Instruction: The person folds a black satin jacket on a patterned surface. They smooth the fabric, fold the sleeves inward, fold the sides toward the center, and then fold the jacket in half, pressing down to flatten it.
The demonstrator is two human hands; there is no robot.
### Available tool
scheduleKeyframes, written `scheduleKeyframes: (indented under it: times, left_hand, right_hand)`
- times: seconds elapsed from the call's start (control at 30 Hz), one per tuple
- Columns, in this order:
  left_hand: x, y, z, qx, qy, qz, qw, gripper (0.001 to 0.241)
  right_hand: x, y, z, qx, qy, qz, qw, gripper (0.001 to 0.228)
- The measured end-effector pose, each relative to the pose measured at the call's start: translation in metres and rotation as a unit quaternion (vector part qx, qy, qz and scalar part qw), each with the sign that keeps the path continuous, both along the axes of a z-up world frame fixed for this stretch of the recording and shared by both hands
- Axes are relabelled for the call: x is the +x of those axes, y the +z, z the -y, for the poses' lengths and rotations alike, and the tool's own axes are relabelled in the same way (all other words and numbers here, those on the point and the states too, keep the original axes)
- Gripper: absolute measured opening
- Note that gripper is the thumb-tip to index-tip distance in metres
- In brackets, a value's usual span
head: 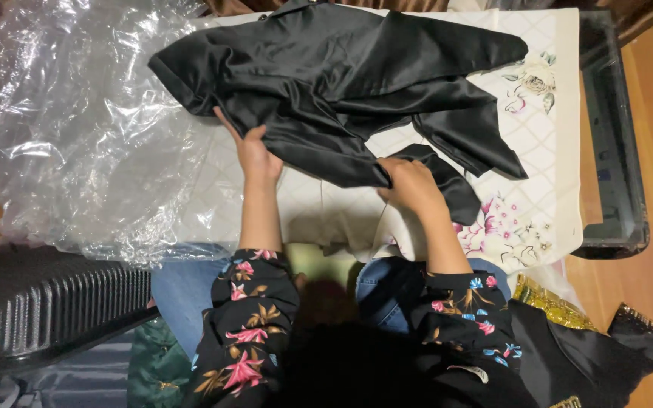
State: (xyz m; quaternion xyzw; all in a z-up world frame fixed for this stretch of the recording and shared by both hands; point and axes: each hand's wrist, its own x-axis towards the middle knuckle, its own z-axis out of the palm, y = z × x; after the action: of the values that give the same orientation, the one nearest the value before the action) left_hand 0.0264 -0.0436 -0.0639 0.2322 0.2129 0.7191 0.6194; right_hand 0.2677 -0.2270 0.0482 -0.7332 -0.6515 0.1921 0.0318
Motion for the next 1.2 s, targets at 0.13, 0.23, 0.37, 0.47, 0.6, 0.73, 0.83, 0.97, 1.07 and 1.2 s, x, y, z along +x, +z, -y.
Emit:
scheduleKeyframes:
  times: [0.13,0.23,0.37,0.47,0.6,0.73,0.83,0.97,1.07,1.2]
  left_hand:
    - [-0.012,0.066,-0.007,-0.153,-0.025,0.103,0.983,0.07]
    - [-0.01,0.043,-0.027,-0.198,-0.057,0.151,0.967,0.05]
    - [0.012,0.043,0.01,-0.196,-0.028,-0.02,0.98,0.054]
    - [0.011,0.034,0.054,-0.219,0.008,-0.237,0.946,0.064]
    - [0.005,0.085,0.096,-0.275,-0.009,-0.275,0.921,0.055]
    - [-0.009,0.011,0.111,-0.219,-0.098,-0.327,0.914,0.039]
    - [0.005,-0.018,0.119,-0.25,-0.112,-0.35,0.896,0.057]
    - [0.02,0.048,0.133,-0.166,0.045,-0.402,0.899,0.072]
    - [0.025,0.036,0.132,-0.071,0.193,-0.434,0.877,0.097]
    - [0.068,0.072,0.13,0.128,0.276,-0.529,0.792,0.084]
  right_hand:
    - [0.013,-0.044,-0.01,0.11,0.024,0.114,0.987,0.046]
    - [0.015,-0.056,-0.013,0.182,0.004,0.156,0.971,0.045]
    - [0.014,-0.049,-0.007,0.236,-0.037,0.165,0.957,0.027]
    - [0.031,-0.059,-0.006,0.274,-0.058,0.181,0.943,0.017]
    - [0.042,-0.022,0.009,0.405,-0.084,0.15,0.898,0.024]
    - [0.048,-0.019,0.028,0.31,-0.042,0.061,0.948,0.01]
    - [0.059,-0.032,0.044,0.007,-0.074,-0.01,0.997,0.047]
    - [0.051,0.014,0.055,0.015,-0.101,-0.197,0.975,0.031]
    - [0.062,-0.005,0.048,0.087,-0.167,-0.182,0.965,0.027]
    - [0.057,-0.008,0.029,0.233,-0.174,-0.088,0.953,0.014]
